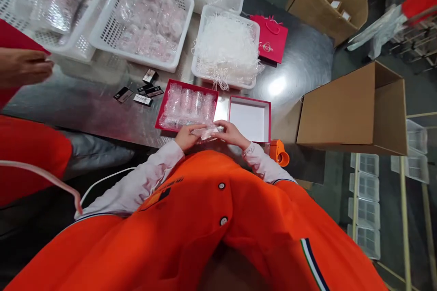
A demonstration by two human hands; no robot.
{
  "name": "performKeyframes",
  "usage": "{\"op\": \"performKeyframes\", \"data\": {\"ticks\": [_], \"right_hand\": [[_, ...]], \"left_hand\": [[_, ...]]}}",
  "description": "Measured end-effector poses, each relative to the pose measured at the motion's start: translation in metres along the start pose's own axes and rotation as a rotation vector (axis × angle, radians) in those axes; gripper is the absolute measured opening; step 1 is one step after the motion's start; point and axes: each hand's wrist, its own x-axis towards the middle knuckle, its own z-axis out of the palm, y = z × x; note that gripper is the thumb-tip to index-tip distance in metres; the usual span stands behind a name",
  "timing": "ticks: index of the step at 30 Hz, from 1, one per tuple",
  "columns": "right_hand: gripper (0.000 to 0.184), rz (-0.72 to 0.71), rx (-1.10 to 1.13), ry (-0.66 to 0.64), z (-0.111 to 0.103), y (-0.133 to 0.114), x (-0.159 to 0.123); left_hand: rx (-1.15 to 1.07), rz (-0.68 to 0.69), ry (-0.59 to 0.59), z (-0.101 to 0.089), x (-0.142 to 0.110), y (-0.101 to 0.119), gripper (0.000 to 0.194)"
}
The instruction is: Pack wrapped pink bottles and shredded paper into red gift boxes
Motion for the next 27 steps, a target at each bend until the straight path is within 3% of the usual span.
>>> {"op": "performKeyframes", "data": {"ticks": [4, 6, 8, 11, 13, 15, 18, 21, 24, 27], "right_hand": [[0.040, 0.223, 0.063, 0.086, 0.030, -0.008, 0.021], [0.029, 0.315, 0.110, 0.061, 0.036, -0.016, 0.030], [0.028, 0.367, 0.204, 0.029, 0.033, -0.023, 0.037], [0.024, 0.314, 0.226, 0.122, 0.020, -0.023, 0.046], [0.022, 0.249, 0.044, 0.246, 0.011, -0.016, 0.051], [0.024, 0.242, -0.194, 0.306, 0.007, -0.005, 0.055], [0.043, 0.293, -0.401, 0.274, 0.012, 0.010, 0.059], [0.051, 0.262, -0.481, 0.266, 0.021, 0.017, 0.060], [0.042, 0.186, -0.538, 0.245, 0.025, 0.021, 0.059], [0.025, 0.125, -0.627, 0.223, 0.027, 0.026, 0.058]], "left_hand": [[0.423, 0.217, -0.057, -0.013, -0.003, -0.001, 0.045], [0.582, 0.222, -0.111, -0.017, -0.002, 0.001, 0.042], [0.621, 0.102, -0.113, -0.020, 0.007, 0.001, 0.041], [0.538, -0.233, 0.032, -0.024, 0.036, 0.002, 0.049], [0.441, -0.420, 0.134, -0.021, 0.062, 0.003, 0.049], [0.336, -0.508, 0.173, -0.012, 0.088, 0.007, 0.045], [0.297, -0.498, 0.177, 0.010, 0.115, 0.015, 0.045], [0.387, -0.428, 0.157, 0.027, 0.127, 0.021, 0.060], [0.518, -0.377, 0.064, 0.029, 0.129, 0.025, 0.072], [0.692, -0.337, -0.052, 0.027, 0.134, 0.034, 0.063]]}}
